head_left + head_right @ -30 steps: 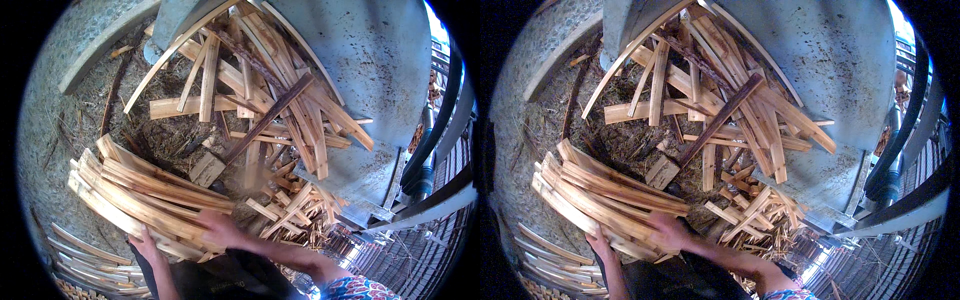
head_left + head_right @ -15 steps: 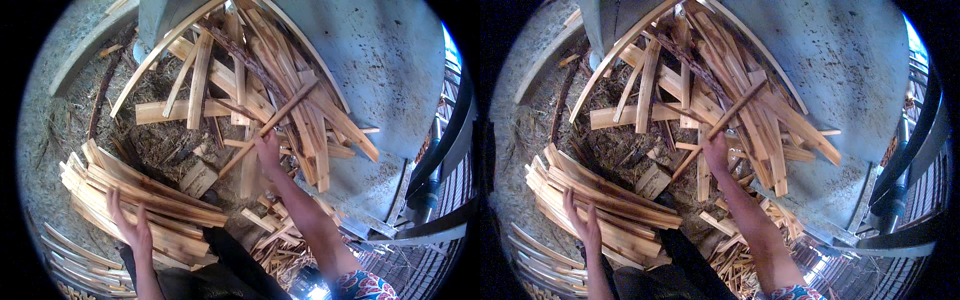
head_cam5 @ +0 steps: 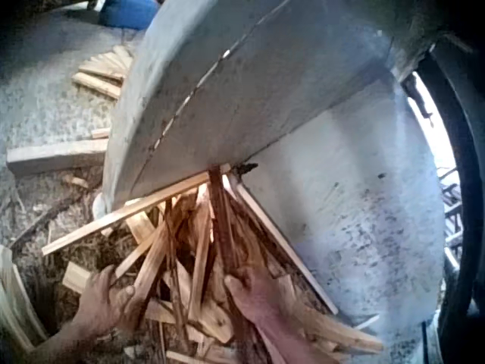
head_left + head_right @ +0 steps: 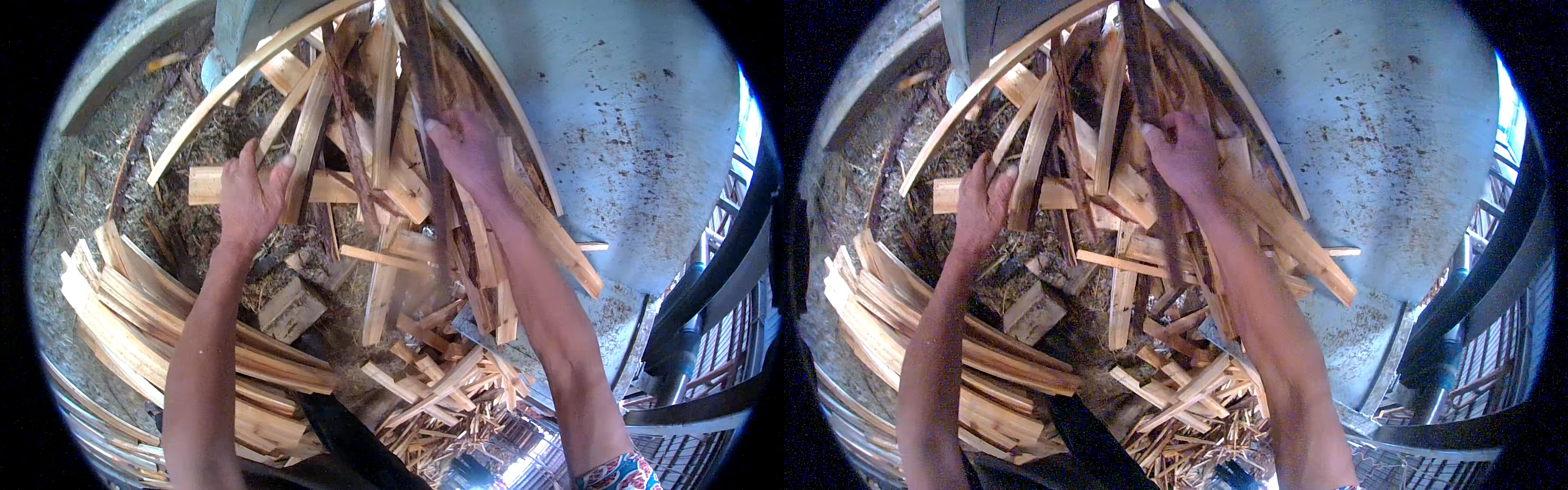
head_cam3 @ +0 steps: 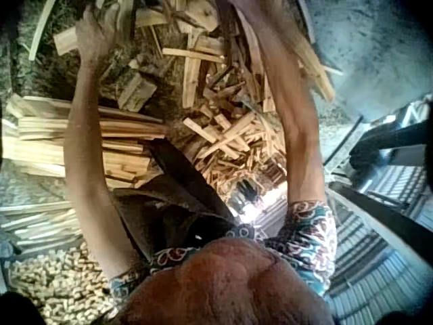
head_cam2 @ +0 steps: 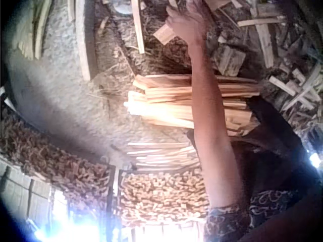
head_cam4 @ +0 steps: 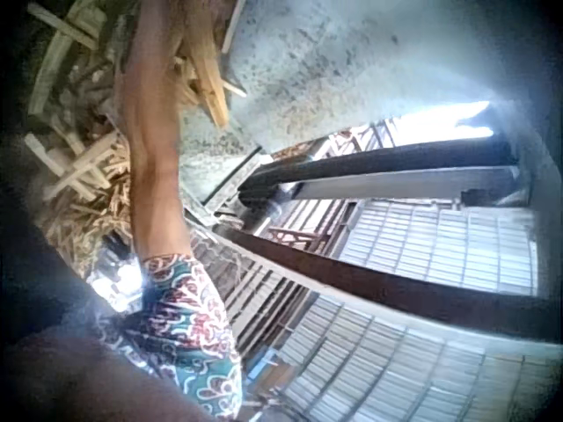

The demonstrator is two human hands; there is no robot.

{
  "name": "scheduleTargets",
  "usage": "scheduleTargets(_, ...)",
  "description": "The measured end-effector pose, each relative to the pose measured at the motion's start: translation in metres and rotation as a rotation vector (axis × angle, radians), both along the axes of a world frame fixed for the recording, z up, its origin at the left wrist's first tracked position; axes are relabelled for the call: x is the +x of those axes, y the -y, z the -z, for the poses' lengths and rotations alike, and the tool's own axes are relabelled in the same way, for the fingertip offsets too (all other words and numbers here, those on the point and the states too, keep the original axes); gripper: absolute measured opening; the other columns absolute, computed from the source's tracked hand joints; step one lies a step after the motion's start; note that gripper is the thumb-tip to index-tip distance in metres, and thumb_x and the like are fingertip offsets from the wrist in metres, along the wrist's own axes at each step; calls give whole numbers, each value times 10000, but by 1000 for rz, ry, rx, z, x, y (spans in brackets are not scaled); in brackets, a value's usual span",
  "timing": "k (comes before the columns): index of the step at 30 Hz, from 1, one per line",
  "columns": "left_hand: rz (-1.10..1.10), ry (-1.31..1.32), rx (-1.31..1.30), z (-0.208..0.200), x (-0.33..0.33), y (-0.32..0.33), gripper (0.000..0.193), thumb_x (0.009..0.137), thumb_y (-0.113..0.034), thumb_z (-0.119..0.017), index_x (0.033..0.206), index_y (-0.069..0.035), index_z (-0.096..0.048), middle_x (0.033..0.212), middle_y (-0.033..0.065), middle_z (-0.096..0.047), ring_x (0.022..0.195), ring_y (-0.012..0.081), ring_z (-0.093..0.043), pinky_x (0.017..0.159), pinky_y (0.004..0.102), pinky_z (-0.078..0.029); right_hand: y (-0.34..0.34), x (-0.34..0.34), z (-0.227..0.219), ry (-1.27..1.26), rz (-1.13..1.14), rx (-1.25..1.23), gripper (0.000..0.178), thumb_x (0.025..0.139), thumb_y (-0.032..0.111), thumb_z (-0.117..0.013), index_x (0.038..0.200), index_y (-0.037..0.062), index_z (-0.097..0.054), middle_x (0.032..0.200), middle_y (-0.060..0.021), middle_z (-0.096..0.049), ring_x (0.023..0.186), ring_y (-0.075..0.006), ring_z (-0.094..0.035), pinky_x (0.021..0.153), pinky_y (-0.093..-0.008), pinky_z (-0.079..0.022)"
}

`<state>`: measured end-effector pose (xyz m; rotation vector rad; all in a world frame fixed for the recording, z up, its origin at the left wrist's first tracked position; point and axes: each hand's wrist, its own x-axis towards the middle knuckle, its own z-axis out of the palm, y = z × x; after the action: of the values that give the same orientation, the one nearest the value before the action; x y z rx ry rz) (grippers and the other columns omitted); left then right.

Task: The person picks up bundles of wooden planks from a pile on the floor and places them onto a metal rack. The person repeatedly gathers wood from the floor and stacks it on the rack, organizing the lumber in a workshop environment.

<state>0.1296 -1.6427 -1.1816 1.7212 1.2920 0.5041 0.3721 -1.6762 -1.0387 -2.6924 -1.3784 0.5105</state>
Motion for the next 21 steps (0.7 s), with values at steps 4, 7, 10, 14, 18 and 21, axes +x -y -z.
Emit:
scheduleTargets(4,-30,152,-535,-55,29,6,741,814,-525,-484,1248,61,-352,1080,277,-520,1028,367,-506,897,393,-390,37,3,45,416,-307,-70,531,777,290,-586,1174,-25,-428,1224,-233,-413,1098,-343,-447,929,-402,-357)
scheduleTargets(7,92,178,-508,-66,62,31,756,813,-499,-524,1290,44,-302,1169,228,-490,1074,273,-488,917,346,-381,37,-39,41,83,-168,-3,626,792,234,-555,1297,-21,-286,1291,-261,-336,1212,-363,-337,1012,-413,-275)
scheduleTargets(10,-68,459,-787,-40,73,33,754,765,-482,-600,1231,50,-339,1105,239,-522,1042,298,-516,896,371,-395,32,-44,34,-190,31,149,638,814,278,-547,1305,-28,-277,1278,-250,-373,1192,-342,-379,1008,-399,-283)
scheduleTargets(14,-51,530,-743,-21,77,34,740,765,-457,-612,1208,71,-342,1103,250,-521,1049,295,-518,894,357,-398,37,-23,45,-389,203,210,671,818,342,-560,1299,-40,-290,1264,-222,-410,1176,-302,-403,999,-371,-295)
scheduleTargets(18,-104,572,-810,-40,77,41,585,821,-347,-564,1191,51,-349,1082,247,-527,1022,315,-519,889,375,-387,17,-32,48,-525,358,145,789,771,390,-627,1300,-72,-268,1260,-227,-403,1172,-300,-401,990,-354,-317)
scheduleTargets(21,-70,478,-705,-50,75,45,429,836,-190,-502,1170,34,-351,998,274,-541,962,369,-537,854,413,-399,20,-52,43,-778,445,182,861,719,364,-694,1304,-59,-224,1256,-214,-395,1175,-283,-391,990,-355,-320)
